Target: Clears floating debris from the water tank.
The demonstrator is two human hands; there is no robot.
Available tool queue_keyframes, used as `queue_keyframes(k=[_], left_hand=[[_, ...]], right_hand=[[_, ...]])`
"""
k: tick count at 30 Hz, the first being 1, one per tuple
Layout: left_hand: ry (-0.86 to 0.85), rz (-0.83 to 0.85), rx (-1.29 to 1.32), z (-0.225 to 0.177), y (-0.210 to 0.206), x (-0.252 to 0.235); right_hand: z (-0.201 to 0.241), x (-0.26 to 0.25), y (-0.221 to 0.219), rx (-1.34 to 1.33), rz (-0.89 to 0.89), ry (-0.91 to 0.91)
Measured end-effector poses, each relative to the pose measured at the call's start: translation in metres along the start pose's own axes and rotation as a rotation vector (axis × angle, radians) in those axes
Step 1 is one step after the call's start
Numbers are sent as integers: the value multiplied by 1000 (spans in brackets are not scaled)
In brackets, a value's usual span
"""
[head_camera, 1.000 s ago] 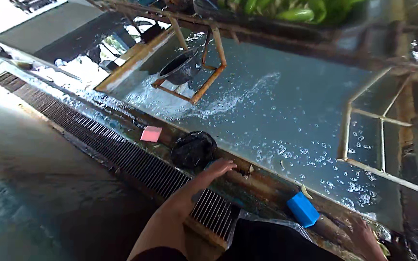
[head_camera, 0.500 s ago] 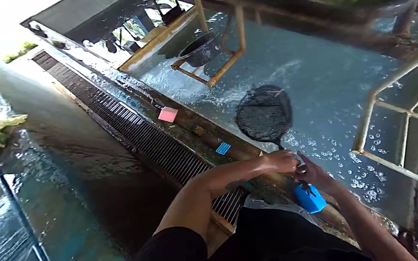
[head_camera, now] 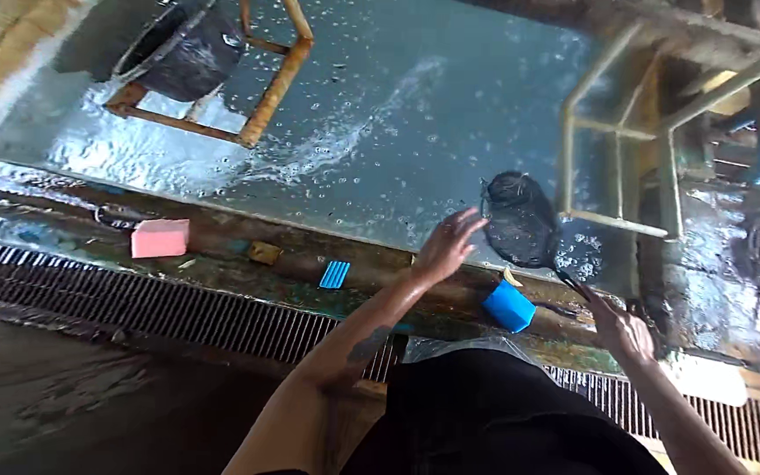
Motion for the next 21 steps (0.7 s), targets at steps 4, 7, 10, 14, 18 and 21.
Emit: queue_keyframes(k=[4, 7, 10, 14, 18, 21], left_hand=[[251, 129, -39, 48, 6, 73], [432, 147, -18, 63, 12, 124], [561, 71, -25, 61, 23, 162], [637, -4, -42, 49, 31, 186], [680, -95, -65, 36, 40, 196], [708, -198, -86, 24, 47, 212]], right_hand=[[-74, 22, 13, 180, -86, -78], [-107, 27, 35, 295, -47, -246], [-125, 24, 46, 407, 36, -384], [-120, 1, 42, 377, 166, -455], [-108, -29, 24, 297, 258, -399], [-87, -43, 19, 300, 269, -304]])
Point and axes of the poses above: each hand's wrist, its own x-axis away from the middle knuckle, its own y-axis out of the back of the hand, z = x × y, the point moved 4 cm from there along -x, towards the middle knuckle, and after that the axes turned 14 degrees about -y, right-handed, at the moved point
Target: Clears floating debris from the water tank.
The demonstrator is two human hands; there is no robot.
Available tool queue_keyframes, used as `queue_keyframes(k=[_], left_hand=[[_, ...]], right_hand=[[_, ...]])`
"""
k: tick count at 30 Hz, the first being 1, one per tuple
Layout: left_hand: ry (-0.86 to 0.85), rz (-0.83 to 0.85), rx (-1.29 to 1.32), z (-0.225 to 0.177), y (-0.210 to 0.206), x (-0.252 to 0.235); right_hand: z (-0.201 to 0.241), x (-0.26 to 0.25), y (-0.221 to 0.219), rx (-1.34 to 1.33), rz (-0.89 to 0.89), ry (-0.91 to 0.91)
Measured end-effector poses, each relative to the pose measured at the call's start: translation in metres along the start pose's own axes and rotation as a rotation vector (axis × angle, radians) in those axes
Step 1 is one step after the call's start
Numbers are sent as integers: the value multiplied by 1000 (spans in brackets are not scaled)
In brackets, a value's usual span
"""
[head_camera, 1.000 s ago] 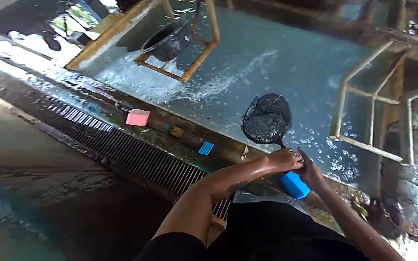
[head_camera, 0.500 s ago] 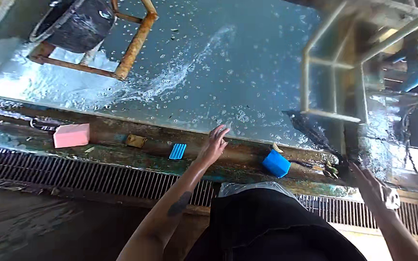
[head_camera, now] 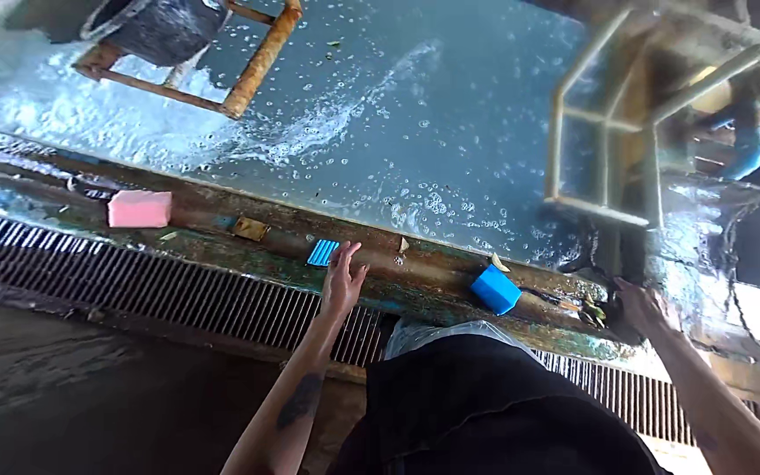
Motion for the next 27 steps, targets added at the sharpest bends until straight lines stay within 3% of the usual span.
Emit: queue_keyframes(k=[9, 18, 24, 27], left_hand=[[334, -60, -24, -10, 10, 149], [687, -103, -17, -31, 9, 311], [813, -223, 51, -43, 15, 354], [808, -284, 63, -23, 17, 376]], right_hand=[[78, -12, -9, -201, 98, 296], [232, 9, -20, -323, 182, 566], [332, 38, -16, -305, 183, 645], [378, 55, -18, -346, 191, 661]])
Point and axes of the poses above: each hand's wrist, its own x-axis away from the middle knuckle, its own y-axis out of the back of the hand, z = x × y, the point moved 4 cm from there along -x, towards the middle knuckle, and after that the axes turned 14 degrees about -y, right-handed, at the moved point
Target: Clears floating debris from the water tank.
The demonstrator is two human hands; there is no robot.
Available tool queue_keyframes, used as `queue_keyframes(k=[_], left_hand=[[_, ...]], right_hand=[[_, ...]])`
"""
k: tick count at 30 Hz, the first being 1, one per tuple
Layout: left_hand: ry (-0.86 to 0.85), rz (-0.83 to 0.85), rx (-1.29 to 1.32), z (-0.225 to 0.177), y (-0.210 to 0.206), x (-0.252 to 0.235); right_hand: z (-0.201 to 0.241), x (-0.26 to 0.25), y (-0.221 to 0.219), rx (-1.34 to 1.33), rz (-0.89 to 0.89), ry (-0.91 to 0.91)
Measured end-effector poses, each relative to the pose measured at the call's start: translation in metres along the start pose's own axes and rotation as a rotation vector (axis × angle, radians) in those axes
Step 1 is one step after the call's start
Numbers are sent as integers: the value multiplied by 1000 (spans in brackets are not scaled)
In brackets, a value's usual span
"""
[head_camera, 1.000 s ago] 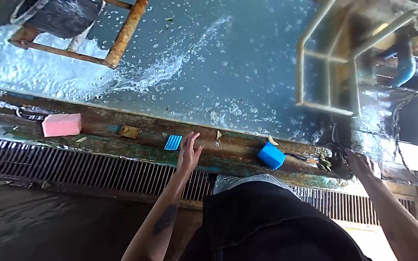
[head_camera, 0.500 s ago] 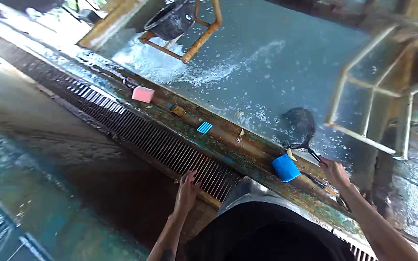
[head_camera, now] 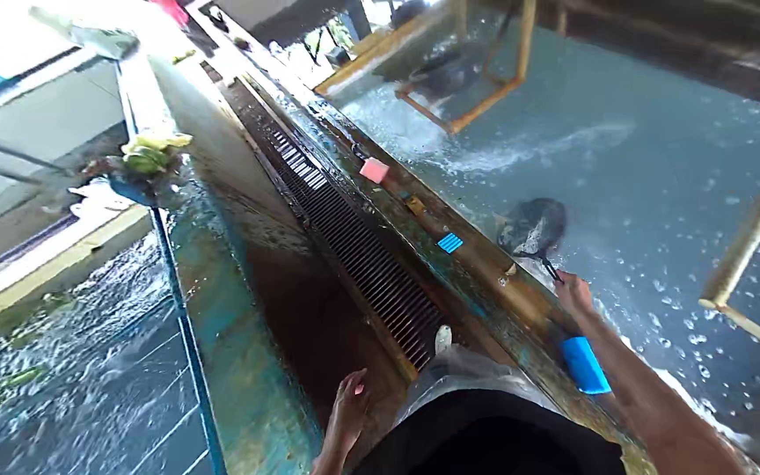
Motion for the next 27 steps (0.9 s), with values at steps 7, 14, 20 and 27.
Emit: queue_keyframes(k=[7, 14, 20, 27], left_hand=[[-120, 1, -28, 75, 48, -73], [-93, 93, -63, 58, 129, -224], [-572, 201, -270, -55, 108, -371], [-724, 385, -542, -142, 19, -499]], right_hand=[[75, -26, -41, -419, 2, -66], [113, 3, -27, -774, -113, -80], [133, -24, 23, -809, -296, -130], [181, -158, 107, -466, -496, -251]])
Point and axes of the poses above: each hand's wrist, its own x-axis away from the middle knuckle, its own y-axis out of the back of the hand, z = x × y, the point moved 4 cm from there along -x, towards the middle knuckle, and after that the axes turned 14 degrees about -y, right-handed, at the moved point
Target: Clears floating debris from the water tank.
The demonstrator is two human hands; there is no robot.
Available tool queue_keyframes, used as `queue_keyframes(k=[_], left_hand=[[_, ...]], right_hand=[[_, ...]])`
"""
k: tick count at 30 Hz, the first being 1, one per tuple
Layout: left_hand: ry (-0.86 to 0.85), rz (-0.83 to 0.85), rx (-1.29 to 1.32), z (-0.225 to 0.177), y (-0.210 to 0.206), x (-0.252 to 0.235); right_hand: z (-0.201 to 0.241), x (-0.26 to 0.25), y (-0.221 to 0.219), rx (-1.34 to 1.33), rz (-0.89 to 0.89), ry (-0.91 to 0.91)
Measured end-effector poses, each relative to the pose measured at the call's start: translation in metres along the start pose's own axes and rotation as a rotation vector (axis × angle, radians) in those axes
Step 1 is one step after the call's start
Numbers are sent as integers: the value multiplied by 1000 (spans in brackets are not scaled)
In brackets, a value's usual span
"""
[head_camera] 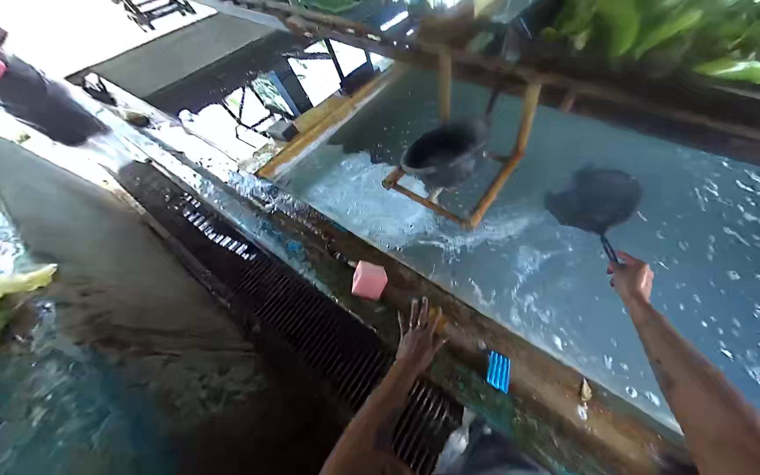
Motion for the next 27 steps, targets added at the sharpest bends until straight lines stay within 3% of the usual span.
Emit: queue_keyframes(k=[5, 8, 13, 19, 27], left_hand=[[68, 62, -43, 40, -16, -45], [33, 0, -78, 50, -26, -51], [44, 50, -32, 50, -30, -48], [8, -9, -69, 46, -23, -49], [-18, -40, -109, 47, -25, -47]], right_hand=[[77, -83, -47, 227, -81, 8], [116, -125, -84, 328, -74, 17], [148, -158, -177, 443, 13, 175], [142, -134, -268, 412, 161, 430], [118, -72, -382, 265, 430, 562]])
Point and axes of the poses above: each hand's wrist, its own x-axis away from the middle knuckle, its own y-axis out of the back of the hand, z = x × y, the point moved 4 cm from there along -x, towards the middle knuckle, and after that the axes turned 14 degrees about -y, right-handed, at the moved point
